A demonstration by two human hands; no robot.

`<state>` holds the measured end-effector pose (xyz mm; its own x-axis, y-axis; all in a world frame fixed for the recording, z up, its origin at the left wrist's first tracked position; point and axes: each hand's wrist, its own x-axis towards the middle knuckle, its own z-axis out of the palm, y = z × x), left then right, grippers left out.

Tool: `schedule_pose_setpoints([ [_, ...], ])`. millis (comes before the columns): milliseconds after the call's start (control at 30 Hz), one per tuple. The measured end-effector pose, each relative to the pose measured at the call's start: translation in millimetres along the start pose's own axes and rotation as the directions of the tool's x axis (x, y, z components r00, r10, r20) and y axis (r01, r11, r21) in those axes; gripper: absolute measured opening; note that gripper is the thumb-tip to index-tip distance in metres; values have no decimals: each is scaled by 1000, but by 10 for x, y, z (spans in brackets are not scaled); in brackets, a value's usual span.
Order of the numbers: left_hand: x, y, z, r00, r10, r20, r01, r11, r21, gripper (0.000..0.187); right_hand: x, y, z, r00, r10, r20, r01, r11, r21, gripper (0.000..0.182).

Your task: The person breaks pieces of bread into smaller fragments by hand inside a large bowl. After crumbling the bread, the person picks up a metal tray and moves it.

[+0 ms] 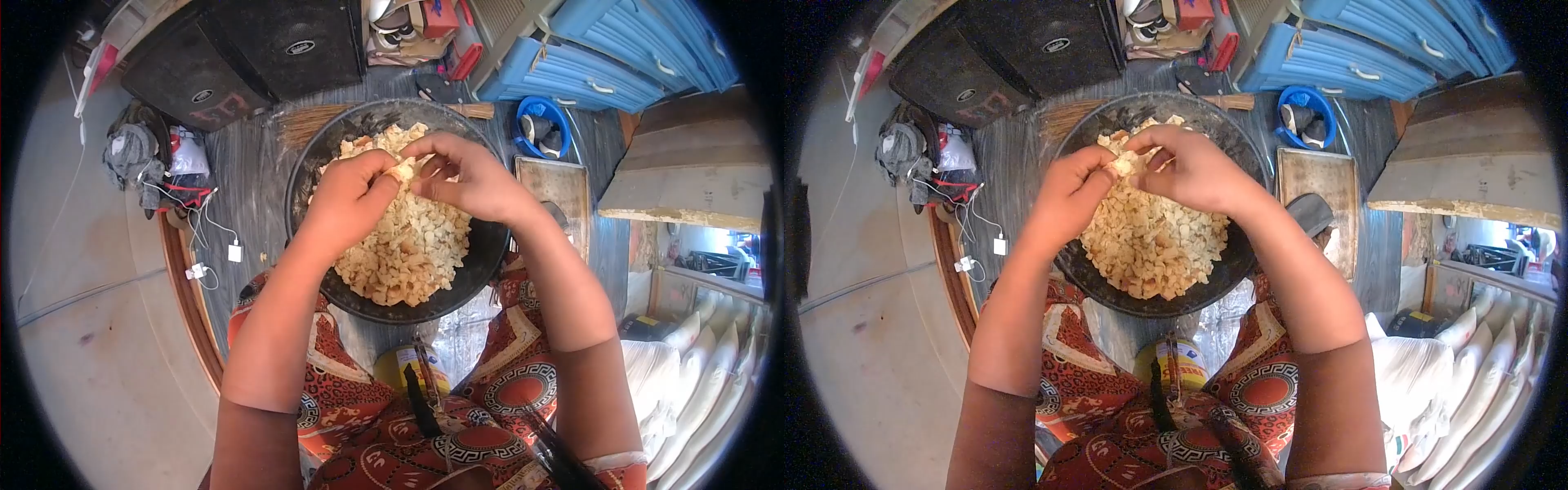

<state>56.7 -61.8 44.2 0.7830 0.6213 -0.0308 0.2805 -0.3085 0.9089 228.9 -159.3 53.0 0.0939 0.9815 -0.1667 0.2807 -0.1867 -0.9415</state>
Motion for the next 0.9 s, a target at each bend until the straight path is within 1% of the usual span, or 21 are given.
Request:
schedule_pose_setpoints([
  [33,-3,11,15,1000,-1,14,2,1000,-15,17,-4,-10,31,1000,1,0,-1,1000,1,35],
  [100,-8,-9,43,1000,27,13,-27,999,-23,17,-7,-32,83,998,-67,18,66,997,44,34],
  [133,-9,-15,52,998,55,10,-55,998,-30,18,-13,-59,99,999,-51,-8,52,997,52,30],
  [167,-5,-2,46,998,55,11,-55,998,-30,18,-11,-56,103,999,-51,-9,51,997,52,30],
  [233,6,36,24,999,5,46,-6,1000,28,19,-9,-34,113,998,-43,-47,44,999,17,24],
  [267,8,30,22,999,4,47,-5,1000,28,19,-9,-23,118,998,-42,-47,43,999,17,24],
  [333,10,13,17,999,17,45,-22,994,106,19,-8,2,123,991,-104,-80,105,995,-2,14],
  [367,9,20,12,999,17,46,-22,994,105,19,-7,26,115,991,-103,-80,104,995,-2,14],
  [433,8,47,-6,997,79,21,-81,968,238,19,-7,62,90,995,-86,-53,82,993,-82,14],
  [467,15,34,-12,997,79,22,-82,968,238,19,-11,52,84,995,-86,-53,81,993,-82,14],
  [533,34,-1,-23,983,185,5,-181,955,233,18,-14,5,76,993,-94,-77,86,991,-99,14],
  [567,31,3,-15,983,184,5,-180,956,234,18,-14,14,87,993,-94,-76,86,992,-97,14],
  [633,32,19,18,975,209,-71,-198,970,141,15,-13,40,113,984,-133,-118,128,991,-45,14],
  [667,31,30,23,975,209,-71,-198,970,141,15,-12,26,123,984,-133,-118,128,991,-45,14],
  [733,29,55,26,1000,17,-15,-18,997,-78,11,-15,-15,137,990,-60,-129,65,997,31,15],
  [767,30,56,31,1000,17,-14,-18,997,-77,11,-16,-15,129,990,-60,-130,64,997,31,15],
  [833,34,53,42,988,153,-31,-150,986,67,11,-19,-5,98,998,-14,-69,9,998,-68,13],
  [867,37,37,42,988,152,-30,-150,986,67,11,-16,23,91,998,-13,-69,8,998,-67,13],
  [900,44,9,34,972,231,-38,-224,965,135,9,-9,60,90,997,-66,-45,61,993,-106,14],
])
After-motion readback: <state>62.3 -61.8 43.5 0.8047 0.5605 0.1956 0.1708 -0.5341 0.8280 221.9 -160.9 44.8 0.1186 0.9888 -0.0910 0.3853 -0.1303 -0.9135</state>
